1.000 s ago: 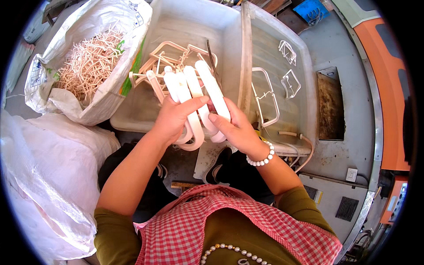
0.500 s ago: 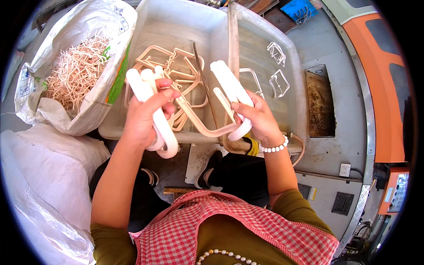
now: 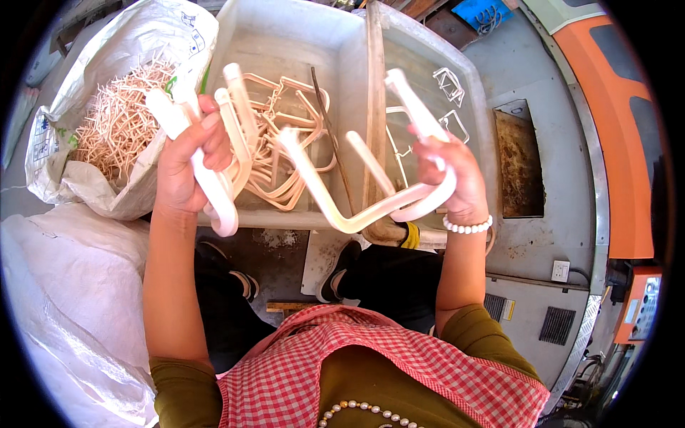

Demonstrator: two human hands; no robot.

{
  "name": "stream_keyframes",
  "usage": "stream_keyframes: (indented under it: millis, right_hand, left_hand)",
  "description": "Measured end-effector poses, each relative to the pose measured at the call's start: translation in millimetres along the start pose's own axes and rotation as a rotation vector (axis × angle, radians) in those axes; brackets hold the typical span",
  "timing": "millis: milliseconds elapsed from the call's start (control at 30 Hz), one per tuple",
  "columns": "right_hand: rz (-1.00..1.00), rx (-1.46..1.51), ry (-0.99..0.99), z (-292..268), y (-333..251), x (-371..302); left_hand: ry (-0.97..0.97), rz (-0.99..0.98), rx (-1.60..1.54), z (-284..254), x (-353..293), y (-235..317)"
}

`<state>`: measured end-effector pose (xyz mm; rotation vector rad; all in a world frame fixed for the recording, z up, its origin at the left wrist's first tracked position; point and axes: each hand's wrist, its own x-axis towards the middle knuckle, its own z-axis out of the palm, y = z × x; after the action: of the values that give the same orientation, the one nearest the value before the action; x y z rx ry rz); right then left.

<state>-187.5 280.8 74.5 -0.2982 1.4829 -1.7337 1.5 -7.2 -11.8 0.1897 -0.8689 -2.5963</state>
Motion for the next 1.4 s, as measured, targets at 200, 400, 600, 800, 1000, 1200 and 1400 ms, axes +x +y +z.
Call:
stream_keyframes:
  millis: [200, 400, 600, 800, 1000, 1200, 1400]
  right_hand:
    - [-0.177, 0.622, -0.201, -40, -1, 4]
    - [-0.032, 0.596, -0.371, -29, 34, 13]
    - [0.034, 0.604, -0.463, -10, 48, 10]
    - [-0.035, 0.414, -0.439, 2, 45, 6]
    - [-0.095, 0.183, -0.3, 20, 42, 2]
    - [-0.178, -0.01, -0.144, 38, 33, -10]
    - [-0.27, -0.187, -0.063, 54, 27, -24]
  left_hand:
    - [-0.142, -0.123, -0.094, 0, 1, -5]
    - [0.107, -0.214, -0.006, 12, 5, -31]
    - [0.07, -0.259, 0.116, 21, 2, -40]
    - [0.048, -0.258, 0.103, 16, 1, -37]
    - [0.007, -0.239, 0.052, 18, -6, -33]
    - [0.073, -0.244, 0.02, 16, -4, -35]
    - [0.143, -0.224, 0.008, 15, -1, -37]
